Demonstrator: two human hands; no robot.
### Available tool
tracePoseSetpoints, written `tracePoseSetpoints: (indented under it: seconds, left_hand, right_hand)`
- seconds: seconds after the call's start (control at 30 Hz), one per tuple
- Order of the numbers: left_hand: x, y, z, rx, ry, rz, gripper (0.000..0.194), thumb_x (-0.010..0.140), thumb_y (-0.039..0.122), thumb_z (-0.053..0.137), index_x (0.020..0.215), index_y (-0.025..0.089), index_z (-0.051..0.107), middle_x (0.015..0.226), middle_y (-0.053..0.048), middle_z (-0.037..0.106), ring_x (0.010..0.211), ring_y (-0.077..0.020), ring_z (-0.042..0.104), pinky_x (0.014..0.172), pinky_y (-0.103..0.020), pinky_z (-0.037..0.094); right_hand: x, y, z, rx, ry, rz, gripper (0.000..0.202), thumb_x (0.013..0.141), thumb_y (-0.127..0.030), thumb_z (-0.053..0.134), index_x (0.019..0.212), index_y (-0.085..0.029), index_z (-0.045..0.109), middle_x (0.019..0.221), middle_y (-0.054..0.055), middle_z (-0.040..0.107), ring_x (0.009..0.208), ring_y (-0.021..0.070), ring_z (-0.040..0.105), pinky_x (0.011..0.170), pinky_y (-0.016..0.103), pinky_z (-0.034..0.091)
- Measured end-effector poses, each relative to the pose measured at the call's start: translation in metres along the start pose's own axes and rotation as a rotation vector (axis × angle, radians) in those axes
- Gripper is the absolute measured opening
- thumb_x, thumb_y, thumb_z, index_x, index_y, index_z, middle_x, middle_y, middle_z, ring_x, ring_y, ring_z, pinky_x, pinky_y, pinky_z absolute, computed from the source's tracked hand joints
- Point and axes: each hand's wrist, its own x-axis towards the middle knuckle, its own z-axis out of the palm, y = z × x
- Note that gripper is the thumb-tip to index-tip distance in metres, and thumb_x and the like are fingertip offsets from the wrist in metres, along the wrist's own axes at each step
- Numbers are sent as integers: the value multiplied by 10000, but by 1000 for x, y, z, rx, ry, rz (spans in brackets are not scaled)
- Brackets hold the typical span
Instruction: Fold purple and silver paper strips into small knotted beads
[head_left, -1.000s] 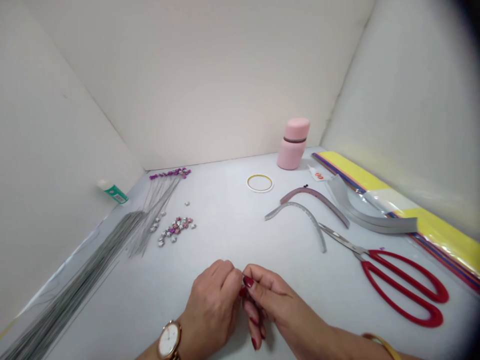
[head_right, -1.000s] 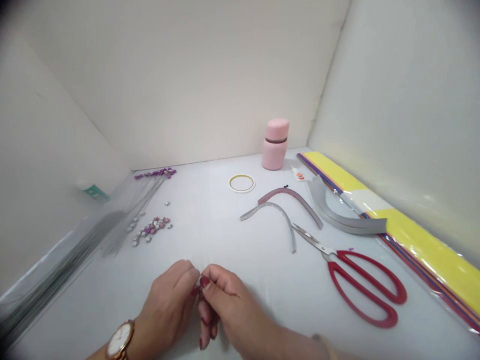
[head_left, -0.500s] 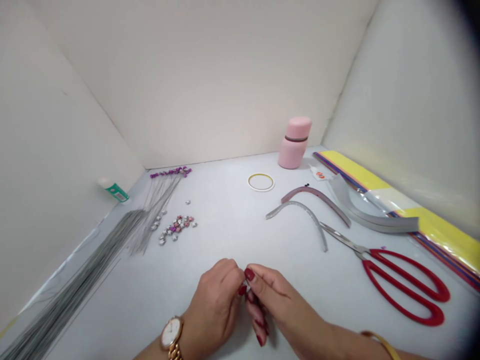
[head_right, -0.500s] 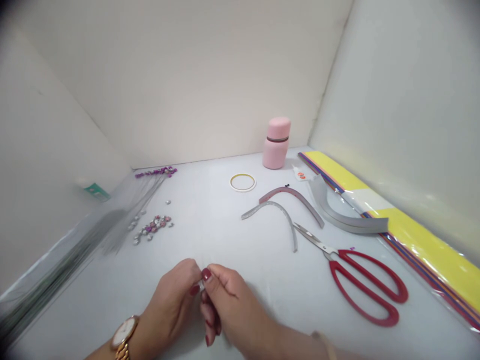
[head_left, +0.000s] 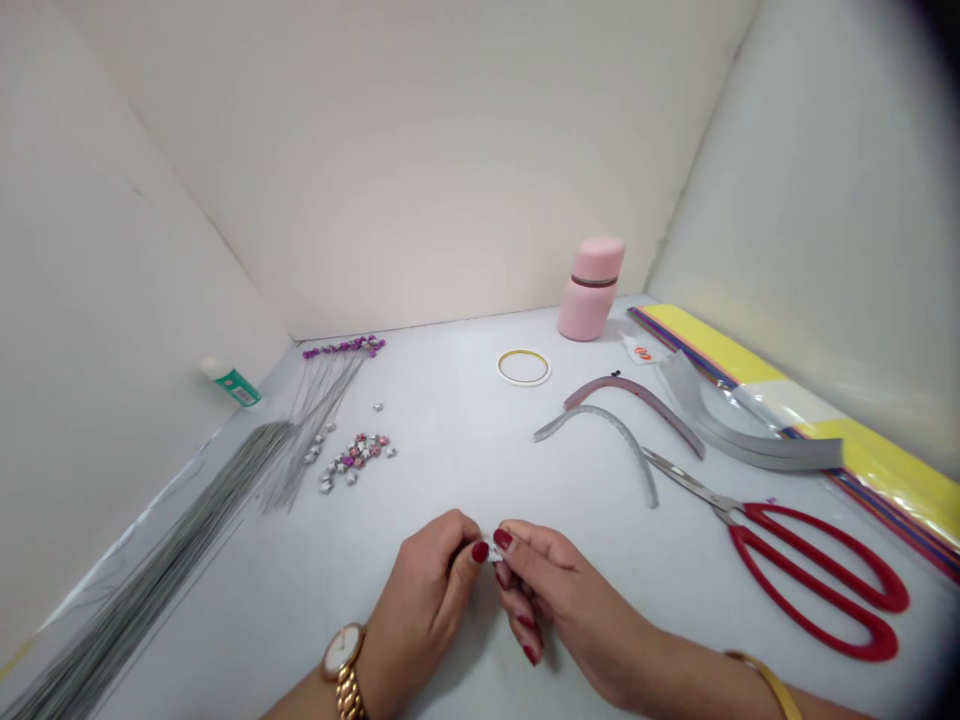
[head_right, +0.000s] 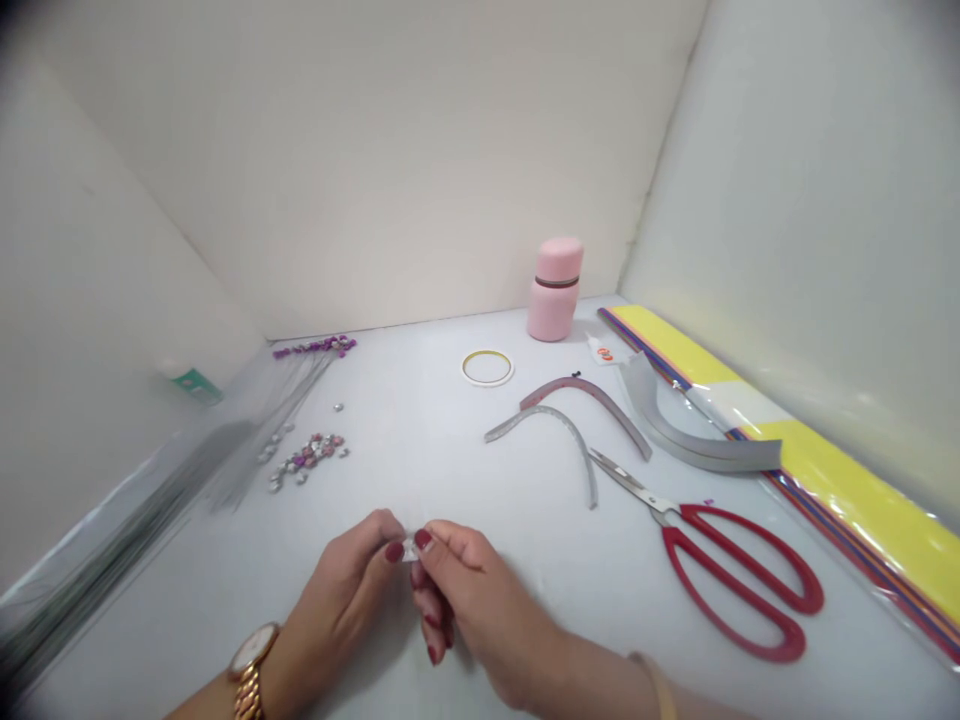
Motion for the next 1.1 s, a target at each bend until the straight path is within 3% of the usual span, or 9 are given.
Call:
tracePoseSetpoints:
  seconds: [0.1, 0.3, 0.47, 0.73, 0.97, 1.1]
  left_hand:
    - [-2, -2, 1, 181, 42, 110, 289, 892, 263, 258, 687, 191, 449, 669, -45, 534, 602, -164, 503, 582, -273, 393]
    - [-3, 0, -1, 452, 99, 328, 196, 866, 188, 326, 692, 192, 418, 607, -17, 502, 556, -153, 466, 500, -242, 345]
    - [-4, -3, 0, 475, 50, 395, 224, 871, 166, 300, 685, 195, 423, 598, -7, 516, 532, -138, 460, 496, -235, 334]
    - [-4, -11, 3, 511, 78, 471, 284, 907, 275, 241, 685, 196, 400, 577, 4, 480, 500, -137, 433, 469, -243, 304]
    - [-3, -4, -1, 605, 119, 547, 239, 878, 181, 302, 656, 188, 390, 563, -3, 436, 507, -147, 375, 468, -260, 255]
    - [-5, -2, 2, 576, 131, 544, 222, 851, 135, 330, 641, 184, 383, 562, -4, 421, 509, -143, 352, 473, -264, 237]
  right_hand:
    - [0, 1, 2, -34, 15, -38, 338, 834, -437, 436, 626, -170, 425, 417, -93, 380, 314, 33, 360, 362, 151, 304]
    - [-3, 1, 3, -142, -11, -117, 376, 833, -465, 435, 603, -172, 385, 455, -82, 397, 343, 32, 374, 380, 154, 304]
    - [-3, 2, -3, -161, -98, -133, 390, 851, -487, 377, 648, -159, 436, 458, -75, 389, 346, 45, 389, 381, 164, 342]
    - [-5, 3, -5, -268, -110, -156, 414, 835, -515, 386, 647, -151, 444, 447, -79, 369, 345, 38, 365, 354, 149, 312]
    - [-8, 4, 3, -44, -54, 19, 425, 785, -554, 434, 595, -174, 412, 356, -104, 333, 256, 28, 299, 275, 132, 272]
    - [-12, 7, 11, -28, 12, -16, 445, 761, -585, 444, 592, -175, 411, 335, -110, 326, 238, 20, 278, 256, 119, 245]
